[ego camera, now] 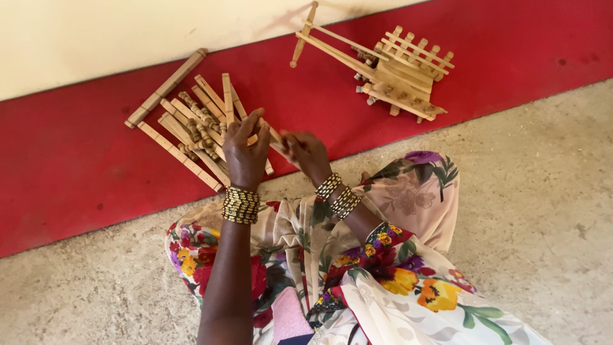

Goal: The person sits on the floor and assembles a wooden toy by hand, threading small wooden beads onto sticks and fitting the sticks and parts together, adding pieces to a pile of parts beside them.

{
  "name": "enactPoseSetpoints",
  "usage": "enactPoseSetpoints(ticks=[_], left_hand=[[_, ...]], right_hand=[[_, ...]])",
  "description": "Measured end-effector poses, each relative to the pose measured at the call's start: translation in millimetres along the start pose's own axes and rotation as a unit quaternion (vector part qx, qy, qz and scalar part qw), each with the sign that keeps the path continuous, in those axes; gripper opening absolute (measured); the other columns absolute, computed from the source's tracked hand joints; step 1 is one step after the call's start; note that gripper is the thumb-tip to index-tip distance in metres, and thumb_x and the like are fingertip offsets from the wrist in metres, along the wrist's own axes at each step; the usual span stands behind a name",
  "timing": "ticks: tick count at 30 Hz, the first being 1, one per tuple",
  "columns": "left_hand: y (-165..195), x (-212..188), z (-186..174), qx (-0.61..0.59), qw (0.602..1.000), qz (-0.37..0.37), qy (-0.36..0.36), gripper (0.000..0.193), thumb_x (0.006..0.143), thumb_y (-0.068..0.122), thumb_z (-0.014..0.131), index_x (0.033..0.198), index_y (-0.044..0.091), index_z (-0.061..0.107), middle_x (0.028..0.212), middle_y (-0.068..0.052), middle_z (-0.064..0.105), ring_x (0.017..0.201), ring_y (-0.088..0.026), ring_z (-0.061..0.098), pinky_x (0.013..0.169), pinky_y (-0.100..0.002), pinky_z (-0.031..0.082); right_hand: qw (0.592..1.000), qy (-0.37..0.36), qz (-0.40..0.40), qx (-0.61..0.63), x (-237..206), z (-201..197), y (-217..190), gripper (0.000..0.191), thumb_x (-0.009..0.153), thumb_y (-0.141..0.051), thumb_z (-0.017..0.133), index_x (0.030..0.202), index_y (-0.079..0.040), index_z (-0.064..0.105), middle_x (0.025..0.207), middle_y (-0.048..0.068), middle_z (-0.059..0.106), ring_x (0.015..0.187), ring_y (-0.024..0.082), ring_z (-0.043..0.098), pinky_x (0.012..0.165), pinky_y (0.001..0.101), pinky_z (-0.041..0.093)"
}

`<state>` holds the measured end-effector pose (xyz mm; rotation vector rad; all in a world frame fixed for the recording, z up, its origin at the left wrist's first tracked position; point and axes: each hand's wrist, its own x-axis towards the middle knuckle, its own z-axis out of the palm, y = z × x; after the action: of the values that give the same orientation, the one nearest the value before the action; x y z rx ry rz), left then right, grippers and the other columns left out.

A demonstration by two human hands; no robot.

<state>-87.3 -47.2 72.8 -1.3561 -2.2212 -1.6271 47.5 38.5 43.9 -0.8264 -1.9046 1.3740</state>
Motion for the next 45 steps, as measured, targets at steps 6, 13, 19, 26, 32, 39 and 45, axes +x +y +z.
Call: enactPoseSetpoints(ticks=[6,13,19,26,32,39,45], left_hand=[[-18.0,-9.7,8.3,0.003,0.997,0.071,0.028,0.031,0.098,0.011,0.070,0.125,-0.004,0.064,0.099,-0.017,0.075,0.086,-0.022,0.076,0.074,-0.032,0.066],[-14.1,-15.4,-8.3,-0.064,0.995,-0.078,-0.006,0.027,0.100,0.010,0.066,0.123,-0.004,0.064,0.086,-0.012,0.076,0.063,-0.015,0.072,0.048,-0.027,0.059],[-4.2,-3.8,2.5,-0.081,0.996,-0.002,-0.024,0.020,0.103,0.009,0.064,0.121,0.001,0.067,0.092,-0.010,0.077,0.064,-0.014,0.067,0.050,-0.026,0.053],[7.0,-1.3,10.2,-0.066,0.995,-0.005,-0.077,0.021,0.101,0.008,0.066,0.121,0.001,0.066,0.090,-0.012,0.075,0.070,-0.018,0.071,0.059,-0.031,0.059],[9.7,7.0,0.5,-0.095,0.992,0.014,-0.084,0.022,0.102,0.010,0.063,0.121,0.001,0.063,0.103,-0.013,0.075,0.088,-0.019,0.076,0.075,-0.033,0.066],[8.1,-2.6,-8.5,-0.111,0.985,-0.081,-0.101,0.021,0.103,0.015,0.060,0.121,0.006,0.062,0.110,-0.013,0.076,0.093,-0.021,0.077,0.078,-0.036,0.065],[12.5,-1.8,-7.3,-0.122,0.990,-0.001,-0.070,0.025,0.105,0.014,0.061,0.129,0.006,0.060,0.112,-0.013,0.075,0.101,-0.021,0.076,0.086,-0.036,0.065]], right_hand=[[0.981,0.044,-0.166,0.091,5.2,11.8,12.5,0.027,0.104,-0.024,0.063,0.120,-0.004,0.071,0.107,0.006,0.064,0.077,0.009,0.069,0.061,0.0231,0.060],[0.980,0.001,0.165,0.109,-4.6,-5.5,45.6,0.022,0.099,-0.012,0.062,0.113,0.000,0.075,0.077,0.007,0.072,0.057,0.011,0.063,0.050,0.0257,0.055],[0.961,0.037,0.219,0.168,2.6,-23.6,55.5,0.026,0.102,-0.013,0.058,0.118,0.005,0.070,0.084,0.012,0.073,0.064,0.014,0.069,0.056,0.0269,0.059],[0.980,0.006,0.198,0.035,21.9,-21.8,37.0,0.030,0.099,-0.012,0.057,0.123,0.002,0.068,0.086,0.009,0.075,0.068,0.012,0.070,0.057,0.0248,0.059],[0.975,-0.101,0.027,0.196,33.1,-18.9,28.1,0.026,0.100,-0.011,0.065,0.122,0.003,0.068,0.089,0.001,0.067,0.066,0.008,0.062,0.057,0.0207,0.053],[0.981,-0.053,0.185,0.039,27.3,-22.2,48.3,0.024,0.101,-0.016,0.062,0.116,-0.003,0.074,0.074,0.008,0.067,0.055,0.011,0.057,0.047,0.0247,0.048],[0.955,-0.019,0.285,0.077,16.5,-25.3,67.9,0.025,0.101,-0.007,0.052,0.120,-0.002,0.068,0.083,0.005,0.070,0.064,0.010,0.064,0.054,0.0251,0.056]])
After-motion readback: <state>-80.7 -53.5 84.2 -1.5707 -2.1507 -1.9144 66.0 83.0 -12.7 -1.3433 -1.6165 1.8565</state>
